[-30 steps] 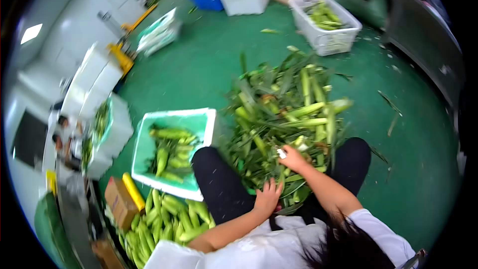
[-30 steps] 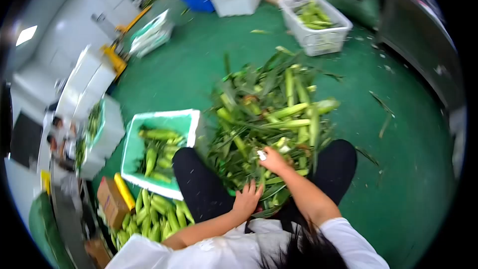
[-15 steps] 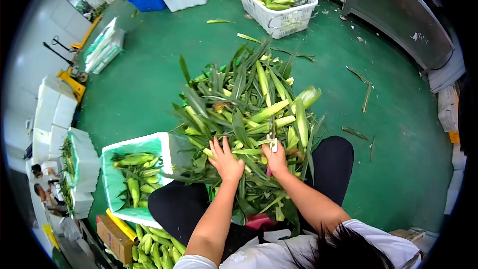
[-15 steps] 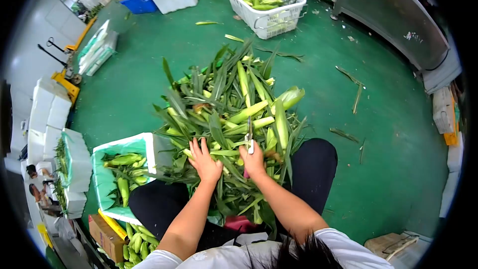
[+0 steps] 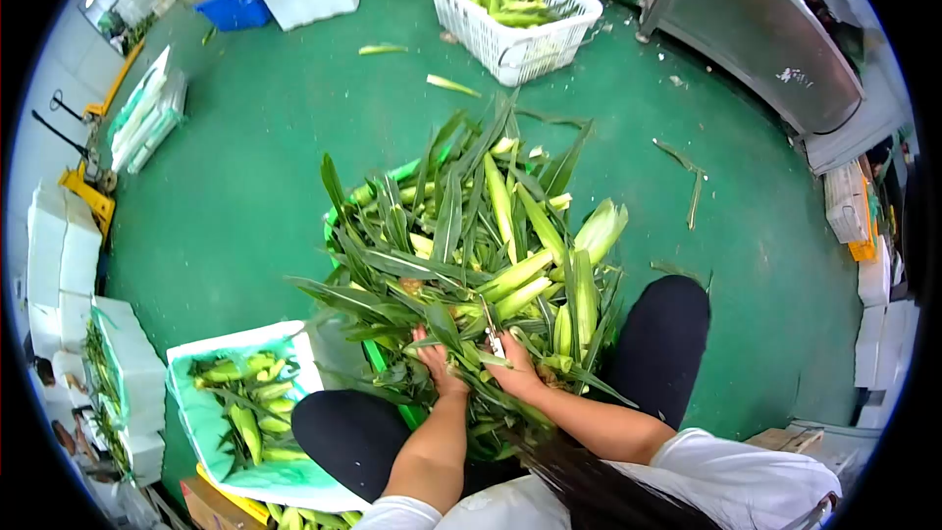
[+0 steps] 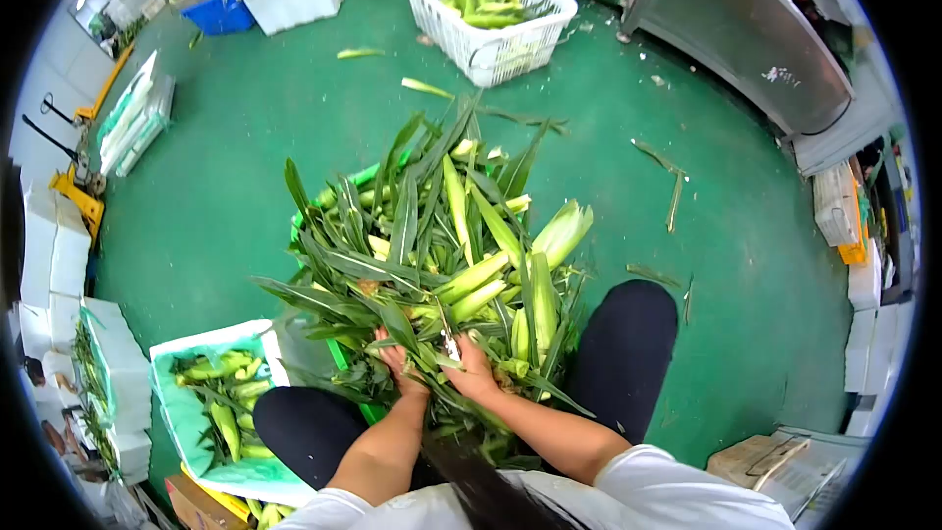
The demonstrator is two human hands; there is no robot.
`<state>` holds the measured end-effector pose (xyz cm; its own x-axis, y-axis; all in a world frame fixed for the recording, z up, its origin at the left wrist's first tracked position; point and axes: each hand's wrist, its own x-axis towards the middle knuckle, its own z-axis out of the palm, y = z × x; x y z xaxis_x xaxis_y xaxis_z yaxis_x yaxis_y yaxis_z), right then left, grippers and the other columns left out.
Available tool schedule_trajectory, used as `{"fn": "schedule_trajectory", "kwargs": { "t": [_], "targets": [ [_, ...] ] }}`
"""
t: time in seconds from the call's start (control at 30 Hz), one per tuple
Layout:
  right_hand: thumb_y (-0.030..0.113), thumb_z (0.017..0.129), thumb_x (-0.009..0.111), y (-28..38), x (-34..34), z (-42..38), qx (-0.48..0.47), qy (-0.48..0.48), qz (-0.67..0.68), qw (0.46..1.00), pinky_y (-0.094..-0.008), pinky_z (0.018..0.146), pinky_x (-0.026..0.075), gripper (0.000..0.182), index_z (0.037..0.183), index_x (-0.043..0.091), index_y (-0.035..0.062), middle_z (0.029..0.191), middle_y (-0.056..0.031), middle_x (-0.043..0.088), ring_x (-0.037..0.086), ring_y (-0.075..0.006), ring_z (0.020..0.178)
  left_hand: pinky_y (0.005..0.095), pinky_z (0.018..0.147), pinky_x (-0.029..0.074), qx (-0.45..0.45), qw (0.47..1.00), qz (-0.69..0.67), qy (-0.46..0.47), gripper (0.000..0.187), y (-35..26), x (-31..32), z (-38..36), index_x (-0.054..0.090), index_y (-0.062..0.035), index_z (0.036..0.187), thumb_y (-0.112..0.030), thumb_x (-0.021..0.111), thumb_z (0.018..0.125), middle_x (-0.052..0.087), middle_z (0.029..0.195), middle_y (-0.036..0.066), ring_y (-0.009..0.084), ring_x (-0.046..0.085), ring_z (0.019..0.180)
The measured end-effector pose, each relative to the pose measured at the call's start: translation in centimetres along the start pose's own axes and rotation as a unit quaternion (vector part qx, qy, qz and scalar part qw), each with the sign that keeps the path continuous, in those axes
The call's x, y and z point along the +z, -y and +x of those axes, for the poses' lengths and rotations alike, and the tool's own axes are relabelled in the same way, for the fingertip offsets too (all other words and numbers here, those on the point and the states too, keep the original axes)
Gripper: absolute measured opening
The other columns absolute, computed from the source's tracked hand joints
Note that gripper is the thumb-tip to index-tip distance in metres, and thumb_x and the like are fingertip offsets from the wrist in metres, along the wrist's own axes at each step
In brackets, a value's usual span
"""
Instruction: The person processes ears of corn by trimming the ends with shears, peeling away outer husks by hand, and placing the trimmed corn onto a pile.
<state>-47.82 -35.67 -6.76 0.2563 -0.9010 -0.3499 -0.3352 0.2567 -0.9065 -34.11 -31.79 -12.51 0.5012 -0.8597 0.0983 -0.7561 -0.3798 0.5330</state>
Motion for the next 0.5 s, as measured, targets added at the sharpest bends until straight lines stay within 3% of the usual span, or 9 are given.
{"fn": "schedule_trajectory", "kwargs": {
  "t": [0.07,0.1,0.17,0.23,0.3,0.37,0.4,0.43,0.5],
  "targets": [
    [0.013,0.086,0.069,3.1,-0.8,-1.9,0.008,0.034,0.005,0.999,-0.0298,0.082,0.048,0.033,0.112,0.054,0.0012,0.103,-0.0088,0.062,0.061,-0.0163,0.094,0.0468,0.118,0.021,-0.083,0.993,-0.068,0.046,0.061,-1.4,-2.2,0.3,0.033,-0.0036,0.146,-0.024,0.055,0.093,0.022,0.156,0.021,0.0399,0.015,0.146],
    [0.013,0.088,0.069,7.1,-2.2,-3.8,0.001,0.02,0.002,1.0,-0.0297,0.084,0.049,0.03,0.112,0.054,0.0017,0.103,-0.0086,0.063,0.061,-0.016,0.096,0.0413,0.12,0.019,-0.064,0.994,0.006,0.083,0.071,-0.5,-1.8,0.3,0.028,-0.0072,0.151,-0.021,0.061,0.089,0.02,0.157,0.019,0.0359,0.014,0.148],
    [0.013,0.09,0.066,11.1,-4.7,-5.7,-0.071,0.026,0.148,0.986,-0.0316,0.08,0.051,0.027,0.112,0.055,0.0038,0.1,-0.0073,0.062,0.061,-0.015,0.089,0.0383,0.114,0.034,-0.04,0.989,0.089,0.107,0.082,-3.5,-5.7,0.5,0.022,-0.0107,0.155,-0.015,0.066,0.085,0.02,0.157,0.018,0.0341,0.015,0.148],
    [0.014,0.09,0.064,16.6,-10.0,-5.5,0.06,0.02,0.176,0.982,-0.0323,0.069,0.053,0.021,0.107,0.055,0.0052,0.092,-0.0054,0.061,0.06,-0.0145,0.079,0.0359,0.091,0.054,-0.106,0.97,0.145,0.162,0.085,-6.0,-7.7,1.3,0.019,-0.0132,0.156,-0.011,0.064,0.084,0.021,0.157,0.017,0.0348,0.018,0.147],
    [0.021,0.087,0.064,18.4,-14.6,-1.9,-0.017,-0.114,0.208,0.971,-0.0332,0.049,0.05,0.02,0.096,0.055,0.0057,0.075,-0.0052,0.058,0.059,-0.0184,0.059,0.0385,0.093,0.052,-0.136,0.929,0.159,0.305,0.085,-8.7,-12.9,2.9,0.021,-0.0125,0.156,-0.013,0.066,0.083,0.024,0.156,0.017,0.0341,0.025,0.144],
    [0.034,0.086,0.063,16.9,-20.9,2.6,0.102,-0.141,0.179,0.968,-0.0363,0.045,0.045,0.03,0.091,0.054,0.0058,0.071,-0.0062,0.057,0.052,-0.0182,0.053,0.0429,0.097,0.05,-0.082,0.9,0.224,0.364,0.083,-10.0,-17.0,2.9,0.033,-0.0057,0.149,-0.022,0.073,0.078,0.047,0.14,0.019,0.0342,0.048,0.129],
    [0.036,0.086,0.063,10.1,-24.4,9.0,0.101,-0.226,0.088,0.965,-0.04,0.047,0.045,0.034,0.093,0.054,0.0046,0.071,-0.0093,0.057,0.051,-0.0218,0.053,0.043,0.096,0.051,-0.076,0.892,0.195,0.401,0.079,-11.1,-19.0,3.0,0.037,-0.0045,0.145,-0.02,0.074,0.077,0.052,0.134,0.019,0.0339,0.053,0.124],
    [0.036,0.086,0.063,7.4,-26.2,12.1,0.136,-0.228,0.086,0.96,-0.0441,0.052,0.047,0.033,0.094,0.054,0.0045,0.071,-0.011,0.056,0.053,-0.0263,0.055,0.043,0.095,0.051,-0.079,0.883,0.164,0.433,0.075,-12.2,-21.0,3.2,0.042,-0.0033,0.142,-0.017,0.074,0.076,0.058,0.128,0.019,0.0336,0.058,0.119],
    [0.036,0.085,0.064,1.3,-29.0,17.8,0.269,0.022,0.283,0.92,-0.0461,0.061,0.05,0.032,0.097,0.058,0.007,0.077,-0.0111,0.06,0.058,-0.0298,0.069,0.0417,0.092,0.052,-0.012,0.895,0.116,0.431,0.063,-13.4,-23.1,2.1,0.049,-0.001,0.135,-0.012,0.07,0.076,0.062,0.121,0.019,0.033,0.062,0.112]
  ]
}}
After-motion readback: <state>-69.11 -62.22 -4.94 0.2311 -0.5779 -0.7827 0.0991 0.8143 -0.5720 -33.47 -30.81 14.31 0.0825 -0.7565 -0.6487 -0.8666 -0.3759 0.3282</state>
